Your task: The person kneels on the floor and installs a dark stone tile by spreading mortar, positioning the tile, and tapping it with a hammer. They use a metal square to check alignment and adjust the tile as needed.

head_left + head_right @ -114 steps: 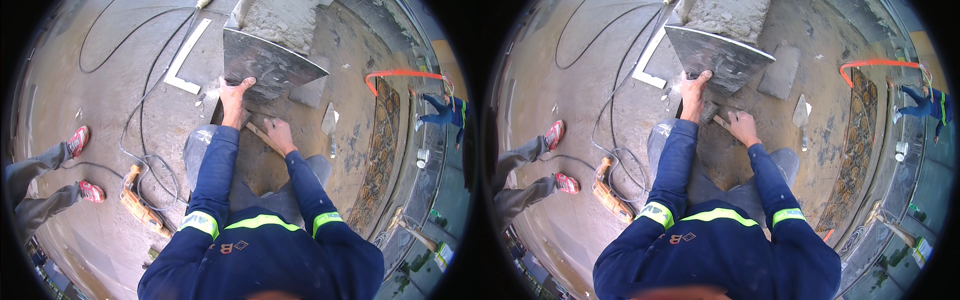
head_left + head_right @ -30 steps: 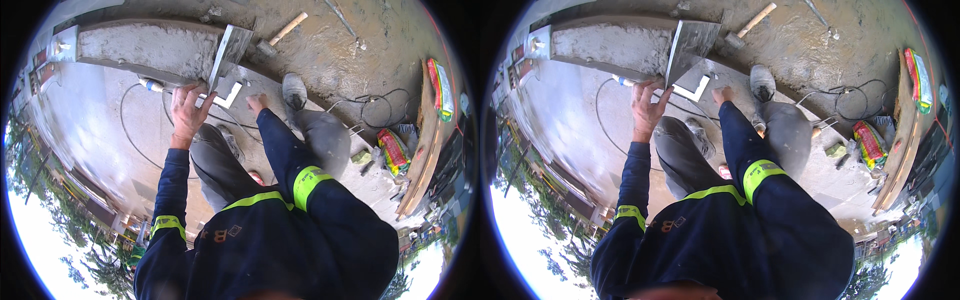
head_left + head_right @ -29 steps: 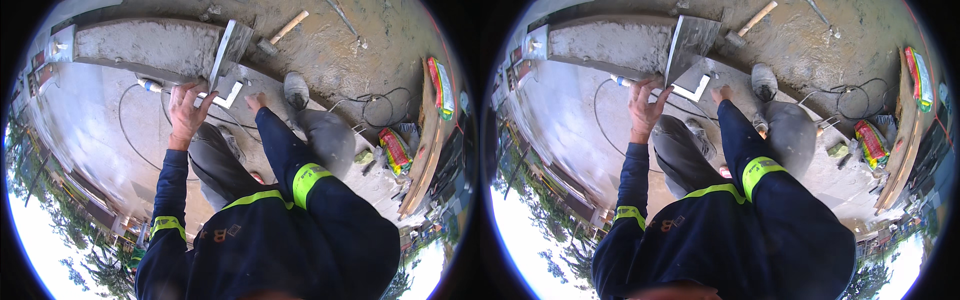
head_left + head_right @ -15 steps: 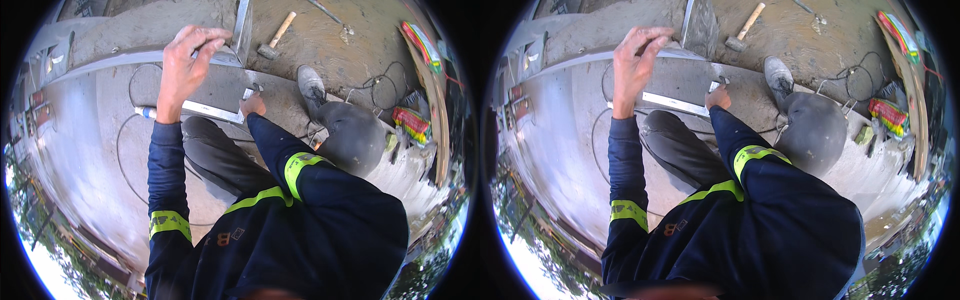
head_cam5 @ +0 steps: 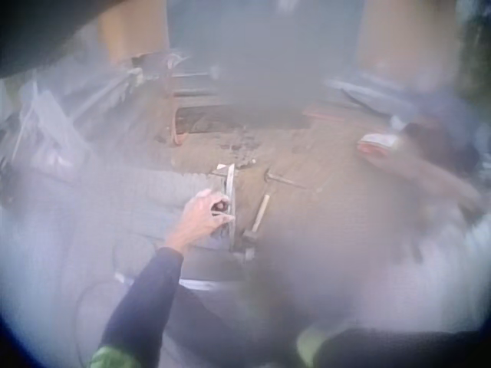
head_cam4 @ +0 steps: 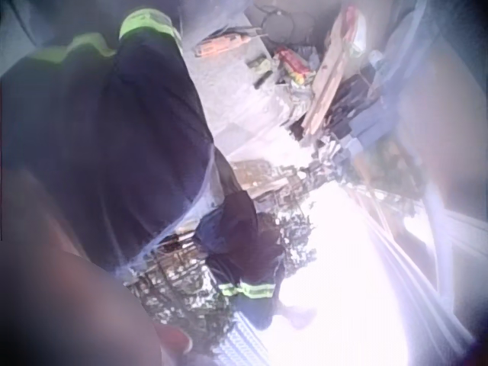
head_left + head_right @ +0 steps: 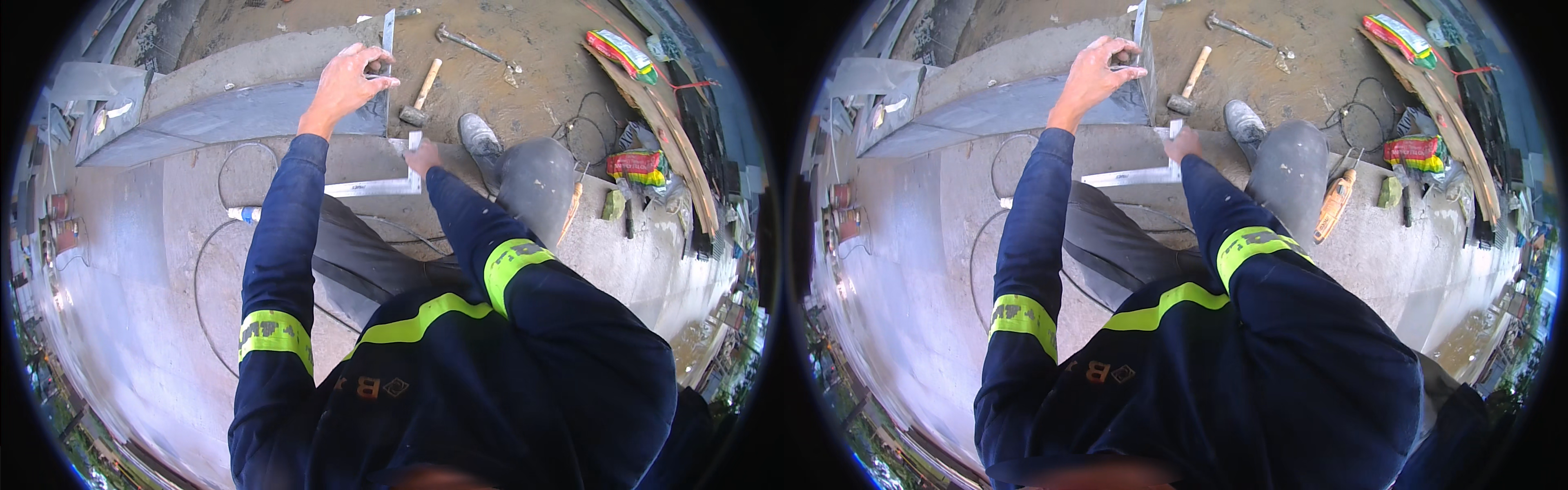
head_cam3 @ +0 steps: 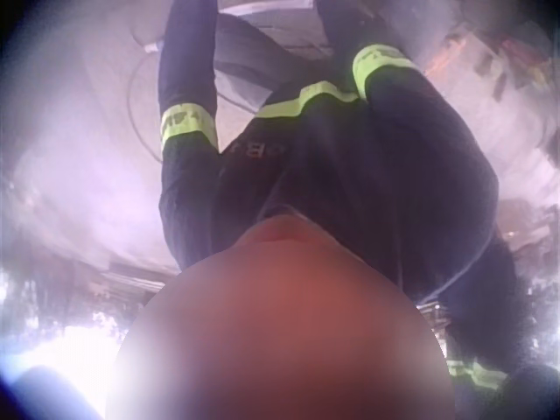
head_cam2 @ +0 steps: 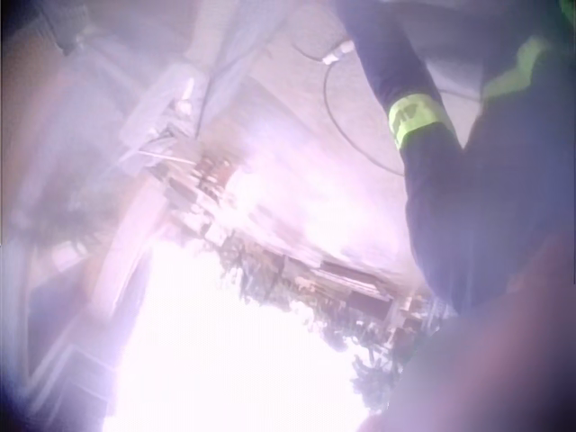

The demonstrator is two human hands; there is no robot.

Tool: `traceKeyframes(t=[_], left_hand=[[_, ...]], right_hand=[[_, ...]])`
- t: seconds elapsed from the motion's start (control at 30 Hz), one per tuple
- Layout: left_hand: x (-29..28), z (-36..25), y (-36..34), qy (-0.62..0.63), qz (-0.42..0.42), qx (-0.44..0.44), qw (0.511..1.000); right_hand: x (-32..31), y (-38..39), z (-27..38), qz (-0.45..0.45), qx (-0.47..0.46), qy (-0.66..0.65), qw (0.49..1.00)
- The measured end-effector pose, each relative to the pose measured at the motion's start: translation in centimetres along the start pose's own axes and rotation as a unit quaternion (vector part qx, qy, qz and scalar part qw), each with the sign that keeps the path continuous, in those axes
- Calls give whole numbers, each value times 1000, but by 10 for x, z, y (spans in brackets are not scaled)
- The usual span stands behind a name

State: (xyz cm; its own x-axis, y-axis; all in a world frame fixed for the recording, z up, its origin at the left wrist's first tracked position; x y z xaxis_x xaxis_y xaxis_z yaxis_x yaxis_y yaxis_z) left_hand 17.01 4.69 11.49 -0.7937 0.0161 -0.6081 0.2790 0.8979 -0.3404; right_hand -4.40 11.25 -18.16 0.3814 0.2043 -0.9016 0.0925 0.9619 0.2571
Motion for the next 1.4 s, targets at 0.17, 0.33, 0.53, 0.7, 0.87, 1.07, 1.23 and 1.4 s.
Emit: traceKeyframes(t=[0.17,0.33,0.53,0.7,0.87,1.07,1.23,1.4], left_hand=[[10,0,3,-66,-16,-9,998],[10,9,0,-28,-38,-26,999],[9,11,-10,16,-2,-114,993],[12,9,-19,12,-16,-137,990],[-1,15,-26,149,-55,-154,975],[-30,31,-45,5,-158,-43,987],[10,36,-58,-132,-99,22,986],[29,39,-59,-180,-72,17,981]], right_hand=[[-44,-62,-13,87,-11,-101,991],[-87,-64,-13,73,48,-81,993],[-129,-69,9,103,49,-398,910],[-123,-90,47,35,-1,-420,907],[-108,-107,73,-6,-16,-402,915],[-108,-96,92,-36,-28,-472,881],[-114,-76,109,-54,-34,-511,857],[-122,-70,113,-96,2,-437,894]])
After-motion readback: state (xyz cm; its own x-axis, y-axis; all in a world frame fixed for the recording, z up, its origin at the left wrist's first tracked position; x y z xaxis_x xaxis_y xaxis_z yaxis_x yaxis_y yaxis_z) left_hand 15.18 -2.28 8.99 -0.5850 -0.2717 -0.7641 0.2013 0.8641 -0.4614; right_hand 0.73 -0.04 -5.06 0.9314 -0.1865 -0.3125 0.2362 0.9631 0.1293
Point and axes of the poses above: each hand's wrist, its own y-axis away from the middle knuckle, its own x-axis out of the palm, z = x × y, the point moved 2 cm from there along -y, towards the middle knuckle, and after that the axes turned 11 degrees about y, right-handed, at the moved point
